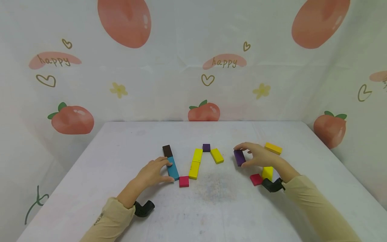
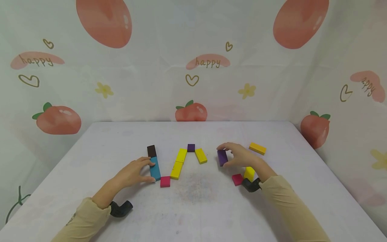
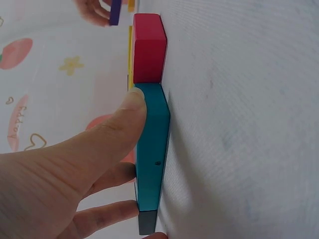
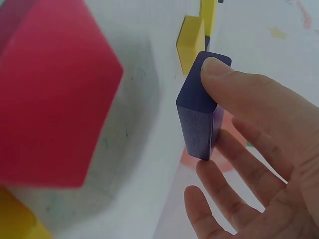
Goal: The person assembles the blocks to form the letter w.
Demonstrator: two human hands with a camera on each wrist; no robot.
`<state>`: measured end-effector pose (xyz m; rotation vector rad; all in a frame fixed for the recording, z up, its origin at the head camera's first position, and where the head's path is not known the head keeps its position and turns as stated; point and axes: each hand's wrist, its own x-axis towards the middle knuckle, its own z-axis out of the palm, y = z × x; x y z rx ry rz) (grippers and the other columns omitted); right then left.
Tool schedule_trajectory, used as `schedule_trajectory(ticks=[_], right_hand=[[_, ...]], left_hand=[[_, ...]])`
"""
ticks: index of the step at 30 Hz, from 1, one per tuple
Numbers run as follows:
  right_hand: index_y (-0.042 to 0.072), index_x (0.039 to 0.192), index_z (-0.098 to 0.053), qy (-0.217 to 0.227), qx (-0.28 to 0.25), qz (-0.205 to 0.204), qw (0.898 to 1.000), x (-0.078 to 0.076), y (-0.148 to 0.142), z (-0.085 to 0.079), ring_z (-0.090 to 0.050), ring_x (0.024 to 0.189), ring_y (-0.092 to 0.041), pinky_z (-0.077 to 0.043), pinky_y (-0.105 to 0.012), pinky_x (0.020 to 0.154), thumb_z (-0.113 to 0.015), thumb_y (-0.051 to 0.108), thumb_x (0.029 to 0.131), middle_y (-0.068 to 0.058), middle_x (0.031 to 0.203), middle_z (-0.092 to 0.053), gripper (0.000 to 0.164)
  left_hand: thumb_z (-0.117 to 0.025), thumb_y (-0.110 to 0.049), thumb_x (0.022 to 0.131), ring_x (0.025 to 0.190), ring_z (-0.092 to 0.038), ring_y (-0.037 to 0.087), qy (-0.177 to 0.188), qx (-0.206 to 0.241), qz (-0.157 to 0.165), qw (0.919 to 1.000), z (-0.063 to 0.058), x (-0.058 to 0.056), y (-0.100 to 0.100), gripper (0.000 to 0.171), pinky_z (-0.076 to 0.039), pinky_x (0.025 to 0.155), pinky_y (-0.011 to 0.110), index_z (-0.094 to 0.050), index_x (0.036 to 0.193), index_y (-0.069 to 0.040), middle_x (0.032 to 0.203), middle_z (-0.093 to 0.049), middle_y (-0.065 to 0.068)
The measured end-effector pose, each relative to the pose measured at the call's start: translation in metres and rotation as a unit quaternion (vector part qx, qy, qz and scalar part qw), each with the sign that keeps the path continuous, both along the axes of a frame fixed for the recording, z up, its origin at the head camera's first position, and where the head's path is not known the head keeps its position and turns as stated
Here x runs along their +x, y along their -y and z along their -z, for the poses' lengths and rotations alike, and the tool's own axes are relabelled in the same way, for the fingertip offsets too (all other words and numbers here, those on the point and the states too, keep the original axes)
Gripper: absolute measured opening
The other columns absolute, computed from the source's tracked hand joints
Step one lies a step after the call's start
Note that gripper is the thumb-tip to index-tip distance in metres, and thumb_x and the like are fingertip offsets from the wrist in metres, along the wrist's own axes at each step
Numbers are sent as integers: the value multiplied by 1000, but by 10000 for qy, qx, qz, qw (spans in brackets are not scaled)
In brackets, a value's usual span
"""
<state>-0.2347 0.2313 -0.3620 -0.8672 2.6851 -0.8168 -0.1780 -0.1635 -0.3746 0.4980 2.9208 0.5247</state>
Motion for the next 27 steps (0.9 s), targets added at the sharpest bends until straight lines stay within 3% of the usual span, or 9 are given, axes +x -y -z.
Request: schedule_trajectory(ticks=[17,27], right_hand=[[7,125,-53,131,143,-176,9997,8,19,3,-50,118,-32,-45,-52,99,-75,15,78,-13,127,-56,53],[5,123,-53,-43,-71,-609,9981,8,23,9,-51,116,-33,-46,-53,96,-75,15,78,-14,125,-57,51]], left_hand=[[-75,-39,76,118,-49,41,37,30,-38,10000,1,0,0,59,-46,96,52,-59,123,-8,139,-46,20],[-76,-36,76,118,-50,40,-27,78,-23,10000,3,-2,0,57,-46,96,51,-58,122,-9,139,-47,19]])
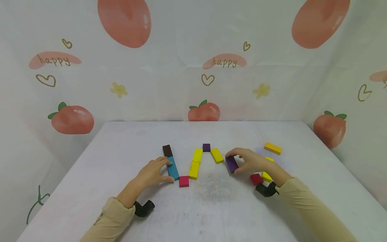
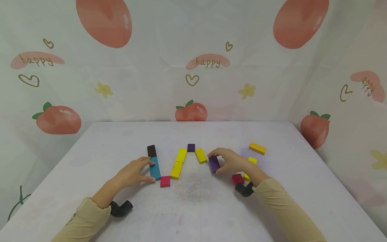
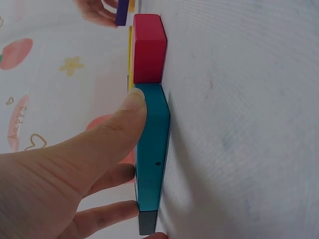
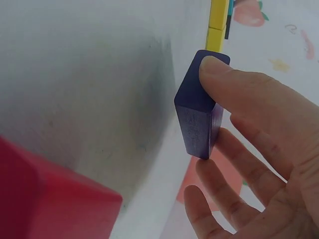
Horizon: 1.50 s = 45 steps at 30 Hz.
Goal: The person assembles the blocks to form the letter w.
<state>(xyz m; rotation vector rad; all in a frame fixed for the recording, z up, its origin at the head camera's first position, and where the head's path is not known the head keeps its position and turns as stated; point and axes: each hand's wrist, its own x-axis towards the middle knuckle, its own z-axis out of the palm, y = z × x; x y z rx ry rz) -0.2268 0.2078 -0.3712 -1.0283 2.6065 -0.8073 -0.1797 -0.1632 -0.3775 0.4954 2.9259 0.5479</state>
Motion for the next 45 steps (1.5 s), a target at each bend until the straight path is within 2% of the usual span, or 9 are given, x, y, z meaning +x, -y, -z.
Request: schedule_trajectory(ticks=[18,29,45], right_hand=[[5,123,-53,26,96,-71,9999,4,8,-3,-52,115,-32,-46,-52,97,-74,14,78,-14,126,-57,50],[4,122,-54,-85,41,-278,9996,5,12,2,-53,114,-30,-47,-49,96,-74,11,77,-13,125,-58,51],[6,123,-54,-34,96,-296,9995,7,18,6,-51,115,-31,-45,-51,98,-75,12,77,-12,126,-57,50]], left_hand=[[-76,-37,76,116,-51,38,74,30,-62,9999,-1,-2,0,58,-47,96,51,-55,123,-11,138,-48,17],[-76,-37,75,114,-51,37,119,61,-91,9999,-1,-2,0,58,-47,95,50,-54,123,-11,139,-47,16],[-76,-37,75,112,-52,36,62,42,-83,9999,0,-2,0,58,-48,93,50,-54,122,-12,138,-48,16]])
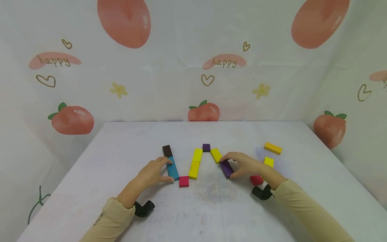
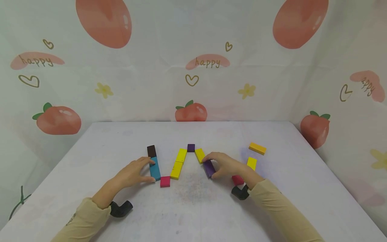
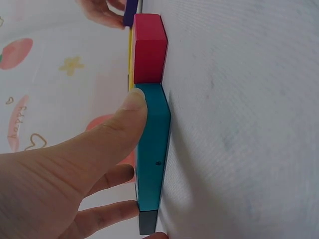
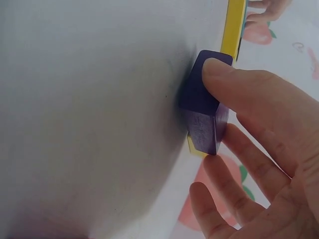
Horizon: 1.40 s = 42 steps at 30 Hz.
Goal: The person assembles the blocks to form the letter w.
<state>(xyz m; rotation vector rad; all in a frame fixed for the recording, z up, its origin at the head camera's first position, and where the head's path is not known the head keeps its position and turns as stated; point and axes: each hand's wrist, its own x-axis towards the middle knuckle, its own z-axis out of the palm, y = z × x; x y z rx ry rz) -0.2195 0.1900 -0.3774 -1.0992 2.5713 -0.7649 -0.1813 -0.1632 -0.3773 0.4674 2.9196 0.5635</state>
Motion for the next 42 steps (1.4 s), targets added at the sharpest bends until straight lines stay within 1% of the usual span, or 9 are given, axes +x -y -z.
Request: schedule_trajectory(ticks=[15,31,34,38,42], right_hand=[[8,123,-54,-106,148,23,9998,1,6,1,-51,115,-29,-42,-50,101,-74,11,77,-10,126,-57,50],[7,125,-53,35,227,120,9997,2,9,-1,-50,119,-32,-42,-52,101,-74,11,78,-13,129,-55,52],[10,126,-53,156,210,270,9993,1,7,0,-50,120,-32,-43,-52,101,-74,14,78,-12,131,-55,53],[7,125,-54,206,24,500,9985,-1,1,1,-54,114,-30,-47,-48,97,-74,17,79,-11,126,-58,51],[0,120,-57,164,-103,608,9980,-3,-6,2,-59,100,-26,-53,-41,87,-73,20,80,-14,115,-63,47]], left_hand=[[-76,-36,75,113,-52,37,-18,-8,7,10000,1,0,0,57,-48,93,50,-54,122,-11,138,-48,16],[-76,-36,75,111,-53,35,-87,15,47,10000,0,1,0,56,-49,92,48,-55,121,-11,136,-49,16],[-76,-36,75,110,-53,35,-93,8,49,9999,0,0,0,56,-49,92,48,-55,121,-11,136,-49,16],[-76,-36,75,110,-53,35,-120,0,64,9999,0,1,0,56,-49,92,48,-55,120,-11,136,-50,15],[-76,-36,75,111,-53,35,-110,-11,47,9999,0,1,0,56,-49,92,49,-55,120,-11,136,-49,16]])
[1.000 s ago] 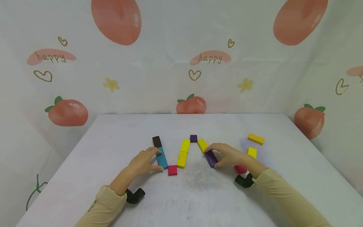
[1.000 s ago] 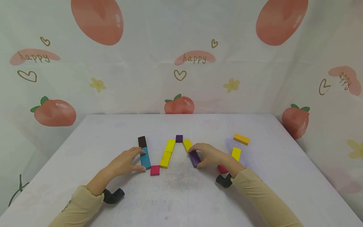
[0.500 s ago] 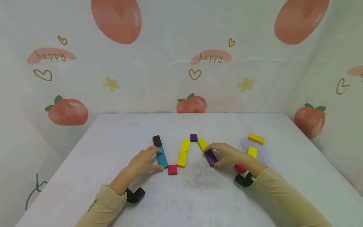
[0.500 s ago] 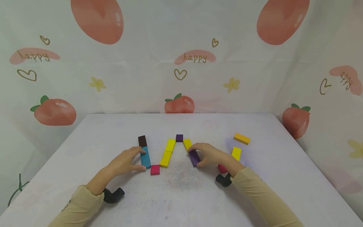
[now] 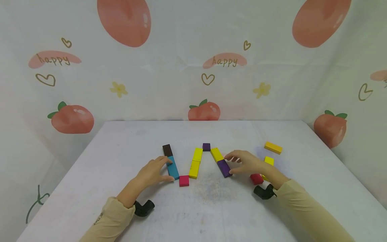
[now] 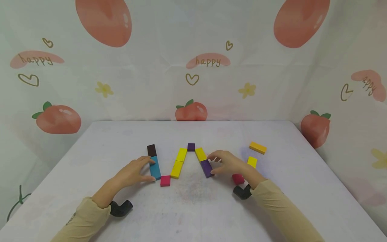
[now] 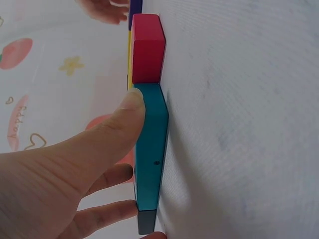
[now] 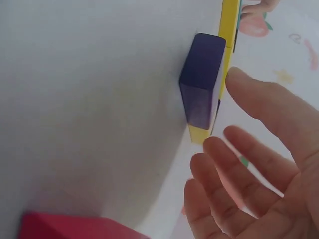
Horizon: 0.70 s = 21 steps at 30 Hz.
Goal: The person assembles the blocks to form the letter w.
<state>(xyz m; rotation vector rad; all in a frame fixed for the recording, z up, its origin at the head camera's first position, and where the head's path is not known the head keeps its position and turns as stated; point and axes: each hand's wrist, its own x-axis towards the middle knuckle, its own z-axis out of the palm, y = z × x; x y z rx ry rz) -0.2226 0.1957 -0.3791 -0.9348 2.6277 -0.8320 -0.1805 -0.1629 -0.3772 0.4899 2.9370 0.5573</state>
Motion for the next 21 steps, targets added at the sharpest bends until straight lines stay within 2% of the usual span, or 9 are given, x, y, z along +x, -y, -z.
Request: schedule_trajectory(ticks=[4,9,21], right_hand=[[-2,117,-59,207,-12,63,9998,-1,-2,1,-61,94,-23,-55,-35,83,-73,22,80,-13,107,-65,46],[-1,119,-58,506,19,163,9986,0,-1,1,-61,94,-22,-55,-33,83,-72,23,81,-12,106,-66,47],[0,120,-57,420,35,107,9991,0,-3,2,-60,93,-19,-54,-30,83,-73,24,80,-10,105,-66,48]], left_hand=[[-76,-36,75,112,-52,36,8,-7,-16,10000,0,0,0,56,-49,93,49,-55,121,-11,137,-49,16],[-76,-36,75,113,-52,37,17,17,-13,10000,0,0,0,56,-49,93,49,-55,121,-11,138,-48,17],[-76,-36,75,115,-51,37,38,-9,-10,10000,1,-1,0,57,-48,94,49,-55,122,-11,139,-47,17]])
